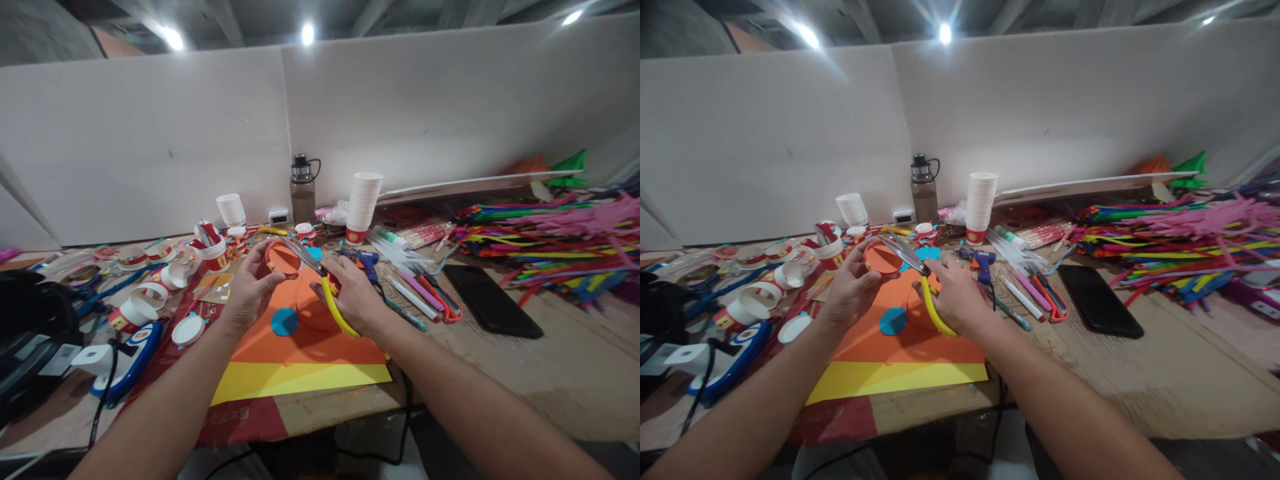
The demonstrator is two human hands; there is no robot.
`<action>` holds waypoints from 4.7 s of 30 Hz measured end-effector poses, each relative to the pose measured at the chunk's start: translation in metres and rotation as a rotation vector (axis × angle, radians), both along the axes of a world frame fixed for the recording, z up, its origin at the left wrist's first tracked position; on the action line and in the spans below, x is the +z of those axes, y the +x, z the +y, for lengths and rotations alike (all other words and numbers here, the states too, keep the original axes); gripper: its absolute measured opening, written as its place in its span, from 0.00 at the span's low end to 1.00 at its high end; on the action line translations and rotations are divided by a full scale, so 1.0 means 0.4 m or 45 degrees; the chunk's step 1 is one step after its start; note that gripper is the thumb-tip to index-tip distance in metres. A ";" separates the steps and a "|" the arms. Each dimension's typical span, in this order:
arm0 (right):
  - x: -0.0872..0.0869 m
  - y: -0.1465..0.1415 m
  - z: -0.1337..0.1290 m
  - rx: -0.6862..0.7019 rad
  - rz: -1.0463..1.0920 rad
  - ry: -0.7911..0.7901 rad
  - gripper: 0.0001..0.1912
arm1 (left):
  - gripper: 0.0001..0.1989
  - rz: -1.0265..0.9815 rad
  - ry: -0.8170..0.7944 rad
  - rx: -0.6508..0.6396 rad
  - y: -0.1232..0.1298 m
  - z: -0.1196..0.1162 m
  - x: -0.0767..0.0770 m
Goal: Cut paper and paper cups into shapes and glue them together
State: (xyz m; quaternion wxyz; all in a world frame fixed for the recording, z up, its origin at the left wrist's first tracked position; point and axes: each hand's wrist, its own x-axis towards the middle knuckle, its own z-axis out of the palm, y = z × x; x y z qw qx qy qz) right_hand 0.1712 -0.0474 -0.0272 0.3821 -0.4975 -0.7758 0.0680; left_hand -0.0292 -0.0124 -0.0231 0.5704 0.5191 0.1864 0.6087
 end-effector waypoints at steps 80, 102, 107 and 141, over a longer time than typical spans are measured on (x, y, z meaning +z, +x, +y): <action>-0.001 0.021 -0.014 -0.080 -0.364 0.138 0.19 | 0.26 0.184 0.005 -0.316 -0.063 0.016 0.015; 0.002 0.021 -0.017 -0.088 -0.416 0.134 0.17 | 0.23 0.139 -0.107 -0.316 -0.057 0.014 0.010; -0.007 0.023 -0.014 -0.084 -0.408 0.142 0.17 | 0.24 0.128 -0.094 -0.392 -0.062 0.018 0.014; -0.017 0.019 -0.016 -0.207 -0.495 0.188 0.18 | 0.24 0.040 -0.265 -0.380 -0.059 0.014 0.016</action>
